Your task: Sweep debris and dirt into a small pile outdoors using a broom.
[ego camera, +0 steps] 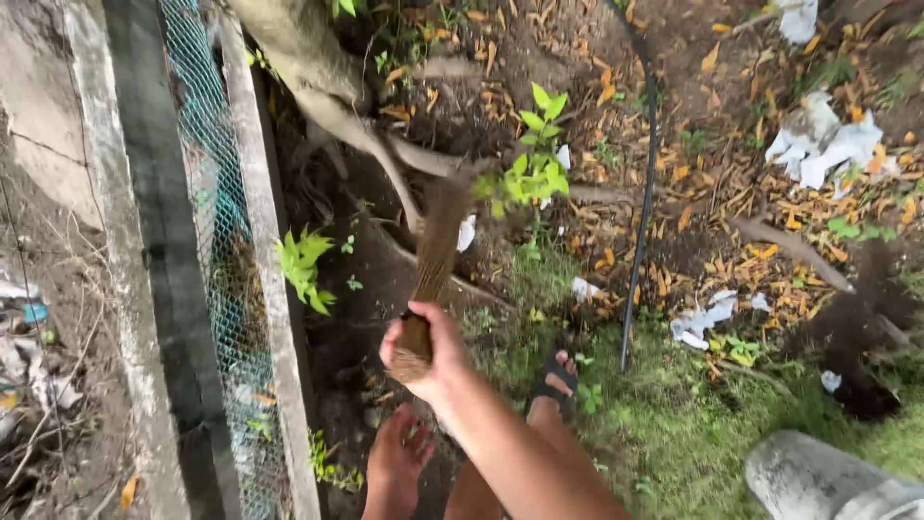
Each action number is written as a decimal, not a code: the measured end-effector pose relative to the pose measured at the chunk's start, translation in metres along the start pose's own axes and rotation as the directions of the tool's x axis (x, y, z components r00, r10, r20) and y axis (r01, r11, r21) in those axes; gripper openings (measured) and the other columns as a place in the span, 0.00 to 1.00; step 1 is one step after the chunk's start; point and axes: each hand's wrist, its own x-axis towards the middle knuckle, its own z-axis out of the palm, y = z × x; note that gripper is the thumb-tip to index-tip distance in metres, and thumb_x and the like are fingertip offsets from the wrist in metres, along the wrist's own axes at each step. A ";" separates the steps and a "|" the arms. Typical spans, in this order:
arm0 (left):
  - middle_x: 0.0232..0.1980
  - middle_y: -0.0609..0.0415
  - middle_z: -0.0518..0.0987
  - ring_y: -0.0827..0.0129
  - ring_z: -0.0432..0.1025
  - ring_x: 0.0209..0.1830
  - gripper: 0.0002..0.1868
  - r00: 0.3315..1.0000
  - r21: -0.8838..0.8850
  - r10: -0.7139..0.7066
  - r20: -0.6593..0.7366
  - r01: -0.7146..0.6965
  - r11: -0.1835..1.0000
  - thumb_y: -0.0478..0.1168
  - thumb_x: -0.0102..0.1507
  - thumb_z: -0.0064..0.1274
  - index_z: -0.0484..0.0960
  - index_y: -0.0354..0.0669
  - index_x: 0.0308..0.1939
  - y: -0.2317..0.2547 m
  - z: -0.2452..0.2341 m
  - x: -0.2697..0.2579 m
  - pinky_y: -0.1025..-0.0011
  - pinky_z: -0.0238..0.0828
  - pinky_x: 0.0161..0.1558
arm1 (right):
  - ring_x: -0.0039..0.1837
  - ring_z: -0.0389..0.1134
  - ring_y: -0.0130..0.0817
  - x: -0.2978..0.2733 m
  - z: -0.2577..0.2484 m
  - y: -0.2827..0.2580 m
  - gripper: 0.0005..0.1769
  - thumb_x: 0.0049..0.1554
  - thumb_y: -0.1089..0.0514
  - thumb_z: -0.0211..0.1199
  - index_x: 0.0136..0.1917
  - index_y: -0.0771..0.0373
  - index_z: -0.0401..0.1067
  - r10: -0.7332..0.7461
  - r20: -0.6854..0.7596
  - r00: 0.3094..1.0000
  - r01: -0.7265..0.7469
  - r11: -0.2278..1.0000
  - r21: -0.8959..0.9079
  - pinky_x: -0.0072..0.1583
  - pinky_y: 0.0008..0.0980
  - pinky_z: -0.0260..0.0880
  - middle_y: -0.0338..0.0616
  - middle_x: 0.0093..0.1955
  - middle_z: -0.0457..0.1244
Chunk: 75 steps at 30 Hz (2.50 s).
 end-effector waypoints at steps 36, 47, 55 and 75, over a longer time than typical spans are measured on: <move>0.62 0.56 0.74 0.64 0.72 0.53 0.27 0.997 -0.022 0.073 -0.038 -0.074 0.997 0.49 0.67 0.47 0.72 0.47 0.69 -0.003 0.000 -0.004 0.59 0.69 0.55 | 0.31 0.65 0.31 0.005 -0.006 -0.019 0.16 0.54 0.57 0.64 0.51 0.65 0.63 -0.149 -0.062 0.987 0.158 0.974 0.162 0.31 0.30 0.72 0.43 0.36 0.61; 0.54 0.52 0.72 0.62 0.70 0.49 0.25 0.984 -0.103 0.177 0.032 -0.173 0.979 0.48 0.68 0.52 0.73 0.41 0.65 0.005 0.013 0.022 0.58 0.69 0.50 | 0.30 0.67 0.35 0.011 -0.036 -0.052 0.16 0.51 0.55 0.64 0.47 0.60 0.61 -0.069 0.025 0.997 0.065 0.987 0.148 0.31 0.33 0.73 0.42 0.32 0.62; 0.56 0.54 0.75 0.64 0.72 0.50 0.22 0.985 -0.088 0.174 -0.009 -0.175 0.981 0.48 0.65 0.51 0.76 0.45 0.61 0.024 0.038 -0.015 0.60 0.71 0.51 | 0.31 0.66 0.33 0.050 -0.065 -0.088 0.17 0.55 0.60 0.67 0.51 0.66 0.62 0.077 -0.003 0.997 -0.077 0.997 0.009 0.32 0.29 0.73 0.44 0.34 0.62; 0.57 0.56 0.76 0.66 0.72 0.50 0.20 0.983 -0.081 0.181 -0.015 -0.182 0.980 0.46 0.67 0.49 0.76 0.46 0.61 0.035 0.026 -0.025 0.62 0.71 0.54 | 0.31 0.67 0.39 -0.072 -0.100 0.037 0.10 0.49 0.57 0.67 0.38 0.60 0.66 -0.229 0.061 0.972 0.235 0.964 -0.122 0.37 0.40 0.74 0.45 0.30 0.63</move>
